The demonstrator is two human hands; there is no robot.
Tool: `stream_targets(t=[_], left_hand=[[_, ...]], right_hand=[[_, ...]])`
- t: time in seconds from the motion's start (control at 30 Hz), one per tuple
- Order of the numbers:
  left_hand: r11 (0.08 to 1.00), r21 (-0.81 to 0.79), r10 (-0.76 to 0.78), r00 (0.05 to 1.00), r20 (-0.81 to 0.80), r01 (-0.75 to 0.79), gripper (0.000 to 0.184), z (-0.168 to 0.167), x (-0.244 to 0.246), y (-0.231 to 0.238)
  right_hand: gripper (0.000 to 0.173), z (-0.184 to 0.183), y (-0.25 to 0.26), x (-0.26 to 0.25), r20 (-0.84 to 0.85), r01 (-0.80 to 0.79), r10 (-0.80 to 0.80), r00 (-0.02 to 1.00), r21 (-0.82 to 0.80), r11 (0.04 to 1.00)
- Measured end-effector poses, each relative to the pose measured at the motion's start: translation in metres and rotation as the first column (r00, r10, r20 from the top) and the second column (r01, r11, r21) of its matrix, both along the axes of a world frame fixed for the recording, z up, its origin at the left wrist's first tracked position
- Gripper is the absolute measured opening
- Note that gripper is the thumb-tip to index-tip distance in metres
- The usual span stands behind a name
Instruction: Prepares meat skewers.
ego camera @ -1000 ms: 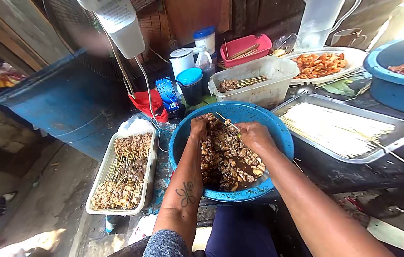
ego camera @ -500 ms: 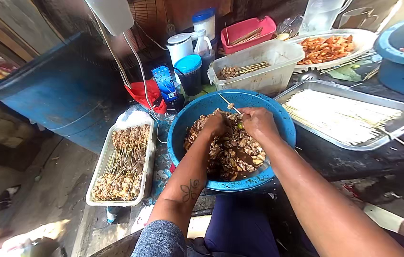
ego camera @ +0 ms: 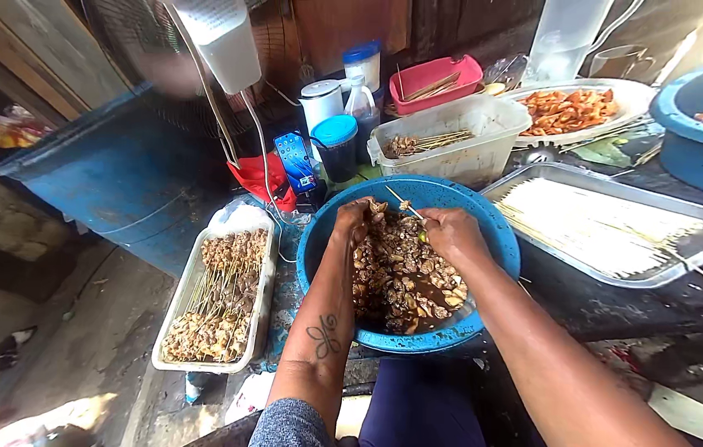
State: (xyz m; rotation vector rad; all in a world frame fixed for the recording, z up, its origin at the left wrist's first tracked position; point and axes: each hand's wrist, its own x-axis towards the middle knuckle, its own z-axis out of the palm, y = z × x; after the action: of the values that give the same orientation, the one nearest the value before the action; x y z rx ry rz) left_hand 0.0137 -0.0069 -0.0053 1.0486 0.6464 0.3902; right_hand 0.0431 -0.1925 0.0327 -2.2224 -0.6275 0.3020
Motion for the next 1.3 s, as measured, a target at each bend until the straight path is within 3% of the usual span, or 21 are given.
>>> stream_targets(t=[0.17, 0.27, 0.4, 0.57, 0.7, 0.87, 1.1, 1.3], left_hand=[[0.998, 0.017, 0.063, 0.997, 0.046, -0.064, 0.025, -0.004, 0.001, 0.002], [0.986, -0.017, 0.169, 0.984, 0.053, -0.168, 0.022, -0.003, 0.002, 0.001], [0.982, 0.001, 0.187, 0.98, 0.065, -0.187, 0.021, -0.001, 0.0, 0.001], [0.978, 0.202, 0.035, 0.998, 0.053, -0.045, 0.02, 0.0, 0.001, -0.005], [0.904, 0.424, -0.057, 0.998, 0.014, 0.046, 0.023, 0.001, 0.0, -0.006], [0.871, 0.481, -0.098, 0.995, -0.032, 0.101, 0.024, 0.001, -0.004, -0.004], [0.698, 0.702, -0.034, 0.986, -0.165, 0.142, 0.024, 0.001, 0.0, -0.006], [0.445, 0.864, 0.038, 0.959, -0.28, 0.235, 0.025, 0.017, 0.0, -0.03]], right_hand=[[0.033, -0.003, 0.0, 0.001, -0.015, -0.043, 0.043, 0.999, -0.028, 0.999], [0.033, -0.002, 0.0, 0.001, -0.028, -0.063, 0.062, 0.998, -0.043, 0.997], [0.033, -0.004, 0.0, 0.0, -0.022, -0.095, 0.095, 0.995, -0.026, 0.995], [0.034, -0.004, 0.0, 0.001, -0.017, -0.1, 0.099, 0.995, -0.062, 0.993], [0.034, -0.006, -0.001, 0.002, -0.013, -0.092, 0.092, 0.996, -0.065, 0.994], [0.034, -0.004, 0.0, -0.001, 0.003, -0.119, 0.12, 0.993, -0.101, 0.988], [0.033, -0.004, 0.007, -0.005, 0.012, -0.098, 0.099, 0.995, -0.087, 0.991], [0.034, -0.001, 0.021, -0.006, 0.016, -0.07, 0.071, 0.997, -0.053, 0.996]])
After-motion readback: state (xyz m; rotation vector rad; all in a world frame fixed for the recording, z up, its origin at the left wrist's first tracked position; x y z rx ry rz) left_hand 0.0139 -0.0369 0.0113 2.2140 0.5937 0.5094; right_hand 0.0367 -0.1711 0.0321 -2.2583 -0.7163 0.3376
